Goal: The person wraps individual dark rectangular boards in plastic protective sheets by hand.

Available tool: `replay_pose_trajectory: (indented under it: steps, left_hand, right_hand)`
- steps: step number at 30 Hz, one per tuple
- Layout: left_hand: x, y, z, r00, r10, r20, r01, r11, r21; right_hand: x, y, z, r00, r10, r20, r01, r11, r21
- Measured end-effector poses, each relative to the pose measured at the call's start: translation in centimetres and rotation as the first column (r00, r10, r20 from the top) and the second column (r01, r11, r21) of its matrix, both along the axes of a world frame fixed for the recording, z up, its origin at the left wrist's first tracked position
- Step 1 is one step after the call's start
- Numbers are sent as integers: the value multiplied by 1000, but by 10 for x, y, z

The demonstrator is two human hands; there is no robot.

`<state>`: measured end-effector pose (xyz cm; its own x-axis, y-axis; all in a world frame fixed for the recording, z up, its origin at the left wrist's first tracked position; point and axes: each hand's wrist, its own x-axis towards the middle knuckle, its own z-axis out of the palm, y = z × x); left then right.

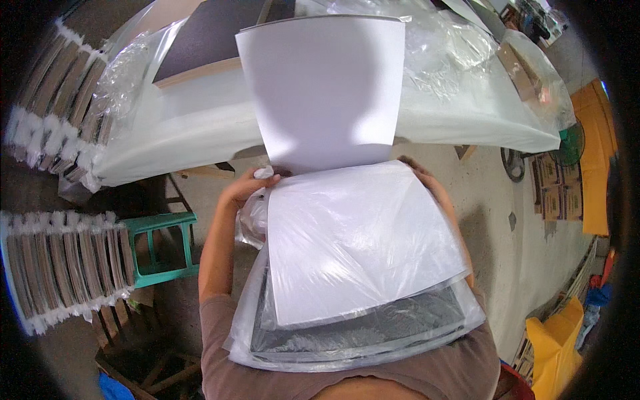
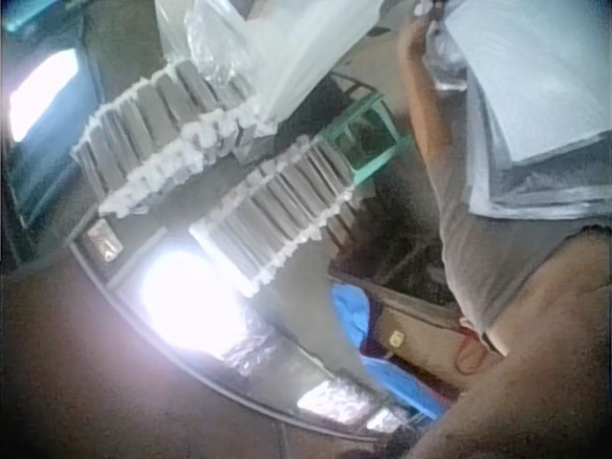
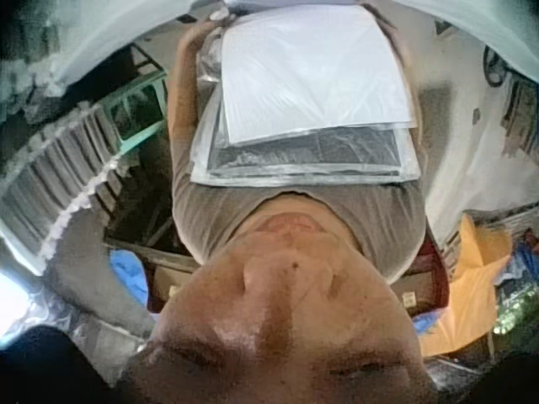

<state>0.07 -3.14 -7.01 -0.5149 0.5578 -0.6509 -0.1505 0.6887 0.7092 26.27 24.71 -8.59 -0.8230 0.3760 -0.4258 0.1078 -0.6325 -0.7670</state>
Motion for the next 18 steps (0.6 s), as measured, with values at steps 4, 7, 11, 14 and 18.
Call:
replay_pose_trajectory:
  steps: [4, 7, 11, 14, 18]
  left_hand:
    - [6, 4, 11, 817, -571, -81, 542, 808, -231]
    - [21, 1, 7, 701, -713, -16, 696, 688, -206]
    - [24, 0, -3, 647, -763, 3, 758, 642, -114]
    - [13, 2, -13, 750, -659, -54, 654, 752, -84]
    - [3, -6, -56, 994, -32, -102, 36, 999, 33]
  right_hand:
    - [2, -18, 43, 991, -2, 133, -15, 992, 126]
    - [32, -4, 43, 925, 320, 203, -367, 892, 266]
    - [37, -6, 34, 867, 416, 273, -497, 761, 418]
    - [7, -8, 14, 891, 298, 343, -447, 707, 548]
    - [-10, 7, -74, 888, 196, 416, -399, 780, 482]
